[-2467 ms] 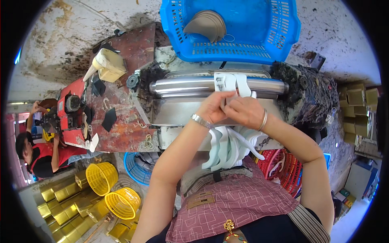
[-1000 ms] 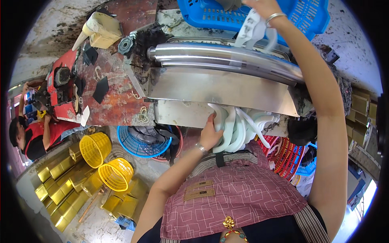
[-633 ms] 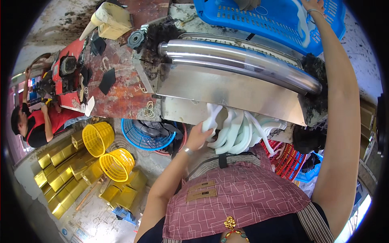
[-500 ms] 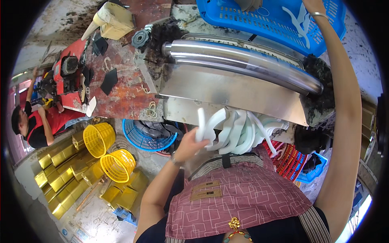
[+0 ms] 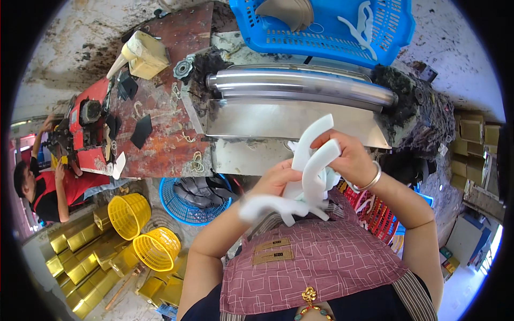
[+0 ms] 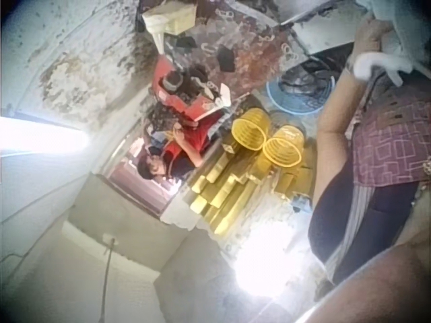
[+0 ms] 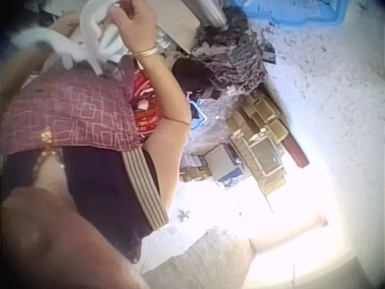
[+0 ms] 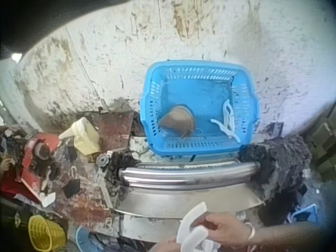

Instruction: The worker feeds shoe components through an industrial roller machine to apply pressure or glue, then sorts the processed pieces into baskets.

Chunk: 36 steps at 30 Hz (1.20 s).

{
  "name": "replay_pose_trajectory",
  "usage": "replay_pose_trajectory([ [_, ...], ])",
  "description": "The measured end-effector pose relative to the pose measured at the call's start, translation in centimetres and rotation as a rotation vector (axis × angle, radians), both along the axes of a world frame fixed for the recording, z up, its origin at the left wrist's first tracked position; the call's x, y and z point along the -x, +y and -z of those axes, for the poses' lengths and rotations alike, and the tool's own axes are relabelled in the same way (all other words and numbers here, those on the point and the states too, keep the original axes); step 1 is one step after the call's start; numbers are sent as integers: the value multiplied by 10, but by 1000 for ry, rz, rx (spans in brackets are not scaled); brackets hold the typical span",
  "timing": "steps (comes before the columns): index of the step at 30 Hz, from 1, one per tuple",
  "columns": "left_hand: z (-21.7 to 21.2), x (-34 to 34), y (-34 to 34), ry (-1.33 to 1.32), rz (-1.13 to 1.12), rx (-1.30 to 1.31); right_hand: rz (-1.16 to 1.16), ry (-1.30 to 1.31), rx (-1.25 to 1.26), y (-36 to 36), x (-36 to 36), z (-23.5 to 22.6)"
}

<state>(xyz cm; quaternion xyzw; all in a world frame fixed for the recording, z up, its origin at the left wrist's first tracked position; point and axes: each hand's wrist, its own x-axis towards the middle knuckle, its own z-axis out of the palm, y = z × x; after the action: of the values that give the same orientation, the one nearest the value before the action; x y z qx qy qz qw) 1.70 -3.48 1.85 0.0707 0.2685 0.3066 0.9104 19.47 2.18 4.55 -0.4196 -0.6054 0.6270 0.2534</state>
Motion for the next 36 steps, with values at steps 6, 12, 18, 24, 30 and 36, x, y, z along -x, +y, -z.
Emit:
replay_pose_trajectory([
  [6, -18, -14, -37, 143, -75, -129, 322, 178, 288, -54, -17, -9],
  [12, -4, -17, -44, 164, -104, 7, -215, -346, -646, -69, -15, 3],
  [18, 11, -27, -55, 101, -169, 246, -419, -140, -850, -65, -8, 13],
  [24, 25, -28, -69, -151, -124, 489, -802, -25, -449, -65, -14, 17],
  [30, 19, -31, -62, 119, -192, 255, -533, 101, -239, -61, -21, 29],
  [36, 5, -34, -52, 290, -275, 65, 172, 118, 564, -60, -25, 37],
])
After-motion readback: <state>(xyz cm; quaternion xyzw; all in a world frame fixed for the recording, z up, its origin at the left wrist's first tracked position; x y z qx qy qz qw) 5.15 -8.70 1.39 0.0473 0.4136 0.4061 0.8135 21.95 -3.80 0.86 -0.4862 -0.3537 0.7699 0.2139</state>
